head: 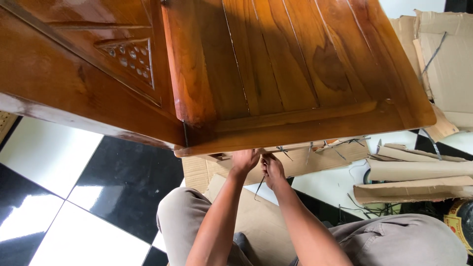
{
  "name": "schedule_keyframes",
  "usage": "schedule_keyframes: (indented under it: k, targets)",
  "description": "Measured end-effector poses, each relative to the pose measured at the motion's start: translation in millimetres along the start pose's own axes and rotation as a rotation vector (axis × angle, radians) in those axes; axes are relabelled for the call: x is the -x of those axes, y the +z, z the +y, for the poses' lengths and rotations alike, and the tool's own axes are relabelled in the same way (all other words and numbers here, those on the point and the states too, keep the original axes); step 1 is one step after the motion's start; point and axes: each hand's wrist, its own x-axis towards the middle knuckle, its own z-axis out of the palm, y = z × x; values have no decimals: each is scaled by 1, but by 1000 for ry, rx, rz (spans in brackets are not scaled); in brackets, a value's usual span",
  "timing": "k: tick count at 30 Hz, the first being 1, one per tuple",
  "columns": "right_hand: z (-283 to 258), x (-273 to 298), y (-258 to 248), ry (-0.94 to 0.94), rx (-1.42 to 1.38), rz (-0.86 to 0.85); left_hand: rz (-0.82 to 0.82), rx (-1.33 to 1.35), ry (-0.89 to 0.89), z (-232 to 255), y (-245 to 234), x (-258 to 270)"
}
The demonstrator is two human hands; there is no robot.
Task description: Wrap the legs of a wooden chair with cardboard and secure them with wire ties.
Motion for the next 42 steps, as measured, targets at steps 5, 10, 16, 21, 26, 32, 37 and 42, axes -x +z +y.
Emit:
schedule_keyframes:
  k: [5, 10, 16, 21, 26, 32, 37, 42]
  targets:
    - [-3, 0, 0, 34, -73, -52, -100, 100, 40, 6, -24, -12]
    - [-15, 7, 2, 55, -76, -91, -135, 143, -36, 0, -2, -15]
    - [-22, 13, 3, 78, -24, -142, -183, 213, -141, -9, 21, -18]
    - [-30, 31, 7, 47, 26, -123, -234, 279, -246, -16, 38, -17]
    - [-21, 39, -4, -75, 153, -5, -268, 326, -334, -27, 54, -12]
    - [-10, 43, -18, -301, 614, 75, -286, 385, -429, -47, 73, 0]
    - [-35, 25, -14, -395, 709, 60, -139, 464, -300, 6, -36, -14]
    - [-51, -23, -16, -451, 884, -57, -16, 524, -139, 0, -29, -8]
